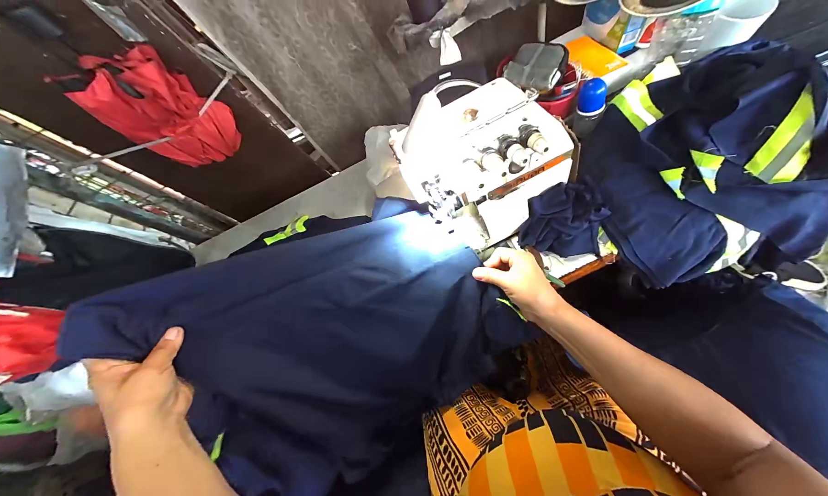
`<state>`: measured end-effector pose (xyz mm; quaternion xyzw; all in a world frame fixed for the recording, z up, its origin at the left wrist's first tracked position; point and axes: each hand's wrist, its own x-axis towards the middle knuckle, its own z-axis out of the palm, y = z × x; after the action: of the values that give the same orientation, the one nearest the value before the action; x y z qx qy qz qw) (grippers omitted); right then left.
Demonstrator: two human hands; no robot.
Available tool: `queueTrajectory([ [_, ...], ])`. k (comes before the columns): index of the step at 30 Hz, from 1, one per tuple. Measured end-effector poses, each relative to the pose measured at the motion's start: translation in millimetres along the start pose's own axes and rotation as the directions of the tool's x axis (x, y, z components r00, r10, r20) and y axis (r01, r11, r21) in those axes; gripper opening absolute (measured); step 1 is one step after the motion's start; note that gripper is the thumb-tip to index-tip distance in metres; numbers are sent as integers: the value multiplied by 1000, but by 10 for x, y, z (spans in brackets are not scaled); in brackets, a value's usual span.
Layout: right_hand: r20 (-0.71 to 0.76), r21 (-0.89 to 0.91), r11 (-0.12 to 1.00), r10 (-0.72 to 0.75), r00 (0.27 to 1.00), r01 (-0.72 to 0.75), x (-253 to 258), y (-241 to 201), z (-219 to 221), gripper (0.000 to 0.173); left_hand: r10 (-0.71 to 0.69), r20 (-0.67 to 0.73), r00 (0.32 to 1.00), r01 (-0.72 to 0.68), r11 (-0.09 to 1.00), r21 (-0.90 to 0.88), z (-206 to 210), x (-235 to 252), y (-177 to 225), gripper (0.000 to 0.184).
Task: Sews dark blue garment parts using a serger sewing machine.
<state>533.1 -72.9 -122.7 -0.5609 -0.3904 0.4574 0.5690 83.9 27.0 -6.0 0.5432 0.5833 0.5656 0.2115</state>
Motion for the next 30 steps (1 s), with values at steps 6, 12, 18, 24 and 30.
queueTrajectory([
  [6,-48,-80,996,-50,998,46,173,-111,48,19,90,5,996,-90,996,14,269,315,542,76],
  [12,-82,-310,946,-125,989,94,249,-227,106,32,116,33,993,-120,923,364,857,618,1118,81],
  [18,38,-408,903,-132,990,136,72,-265,-45,29,9,445,896,-326,694,642,891,374,571,44],
  [24,226,-338,941,45,973,35,-582,446,-655,41,-513,842,166,656,695,294,1194,-2487,-423,53],
  [30,189,-618,783,57,980,74,-785,489,-1208,30,-491,645,585,765,598,-240,914,-2458,-456,17],
])
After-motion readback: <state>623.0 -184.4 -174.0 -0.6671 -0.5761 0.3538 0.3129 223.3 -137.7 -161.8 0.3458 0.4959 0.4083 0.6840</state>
